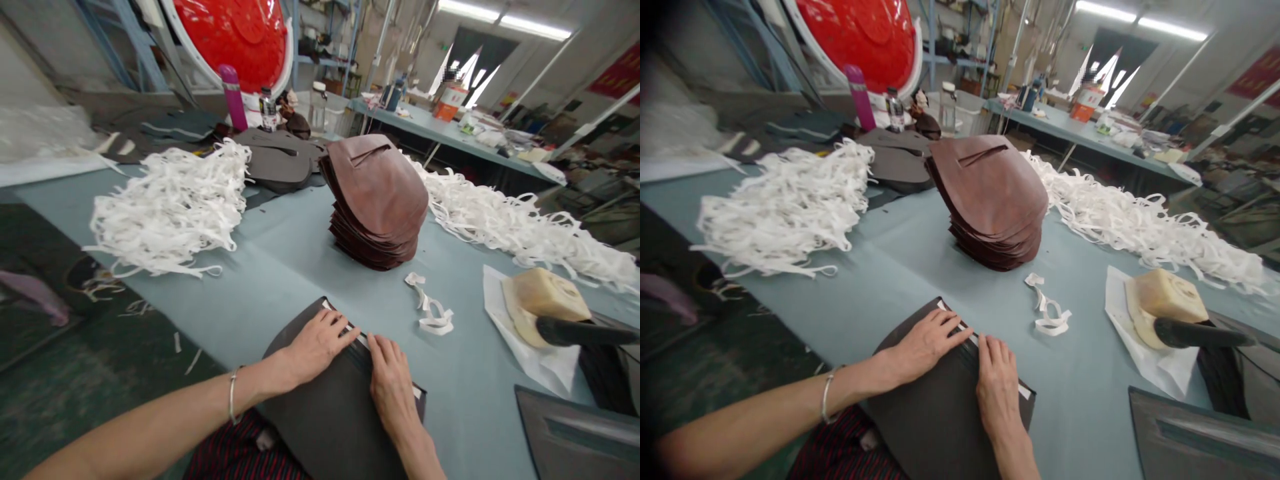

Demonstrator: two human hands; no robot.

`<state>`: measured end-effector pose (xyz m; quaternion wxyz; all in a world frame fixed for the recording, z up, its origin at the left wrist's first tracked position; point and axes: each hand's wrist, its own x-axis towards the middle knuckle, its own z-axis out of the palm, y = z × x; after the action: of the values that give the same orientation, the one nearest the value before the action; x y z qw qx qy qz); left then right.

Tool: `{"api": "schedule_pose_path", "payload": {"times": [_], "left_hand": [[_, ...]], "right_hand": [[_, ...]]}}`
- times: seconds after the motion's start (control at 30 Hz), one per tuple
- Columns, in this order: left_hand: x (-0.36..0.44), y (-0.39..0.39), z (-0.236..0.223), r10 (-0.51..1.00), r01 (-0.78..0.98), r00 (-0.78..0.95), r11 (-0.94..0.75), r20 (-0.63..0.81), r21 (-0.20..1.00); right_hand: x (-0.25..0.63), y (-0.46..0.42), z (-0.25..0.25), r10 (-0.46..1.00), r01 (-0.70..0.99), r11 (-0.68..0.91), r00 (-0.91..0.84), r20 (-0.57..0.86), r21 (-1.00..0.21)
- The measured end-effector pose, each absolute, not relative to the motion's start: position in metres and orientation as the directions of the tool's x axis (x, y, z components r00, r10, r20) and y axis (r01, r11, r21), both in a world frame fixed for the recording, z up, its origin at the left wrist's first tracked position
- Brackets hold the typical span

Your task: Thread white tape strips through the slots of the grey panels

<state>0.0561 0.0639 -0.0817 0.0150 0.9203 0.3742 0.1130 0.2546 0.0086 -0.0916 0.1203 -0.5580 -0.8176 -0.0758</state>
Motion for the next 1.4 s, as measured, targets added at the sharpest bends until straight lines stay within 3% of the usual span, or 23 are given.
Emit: {"api": "schedule_pose_path", "payload": {"times": [0.13, 0.27, 0.37, 0.6, 0.73, 0.87, 1.1, 1.4], "left_hand": [[0.060, 0.057, -0.077, 0.707, 0.700, 0.675, -0.704, 0.212, 0.119], [0.055, 0.060, -0.077, 0.763, 0.722, 0.624, -0.646, 0.169, 0.249], [0.052, 0.063, -0.079, 0.806, 0.737, 0.576, -0.585, 0.137, 0.338], [0.054, 0.063, -0.080, 0.805, 0.714, 0.574, -0.582, 0.149, 0.390], [0.055, 0.061, -0.085, 0.770, 0.705, 0.614, -0.634, 0.174, 0.317], [0.059, 0.058, -0.094, 0.728, 0.711, 0.659, -0.685, 0.191, 0.157], [0.066, 0.053, -0.097, 0.715, 0.727, 0.674, -0.687, 0.184, 0.004], [0.069, 0.049, -0.099, 0.700, 0.718, 0.689, -0.694, 0.188, -0.052]], "right_hand": [[0.236, 0.013, -0.104, 0.876, 0.917, 0.395, -0.358, 0.323, -0.053], [0.244, 0.019, -0.111, 0.896, 0.893, 0.337, -0.208, 0.392, -0.298], [0.236, 0.033, -0.109, 0.913, 0.877, 0.298, -0.147, 0.381, -0.376], [0.206, 0.052, -0.104, 0.934, 0.914, 0.251, -0.141, 0.328, -0.320], [0.206, 0.037, -0.101, 0.898, 0.938, 0.336, -0.292, 0.330, -0.085], [0.217, 0.018, -0.099, 0.874, 0.924, 0.368, -0.381, 0.302, 0.100], [0.281, -0.034, -0.098, 0.887, 0.927, 0.352, -0.375, 0.268, 0.132], [0.314, -0.057, -0.088, 0.916, 0.944, 0.295, -0.324, 0.236, 0.148]]}}
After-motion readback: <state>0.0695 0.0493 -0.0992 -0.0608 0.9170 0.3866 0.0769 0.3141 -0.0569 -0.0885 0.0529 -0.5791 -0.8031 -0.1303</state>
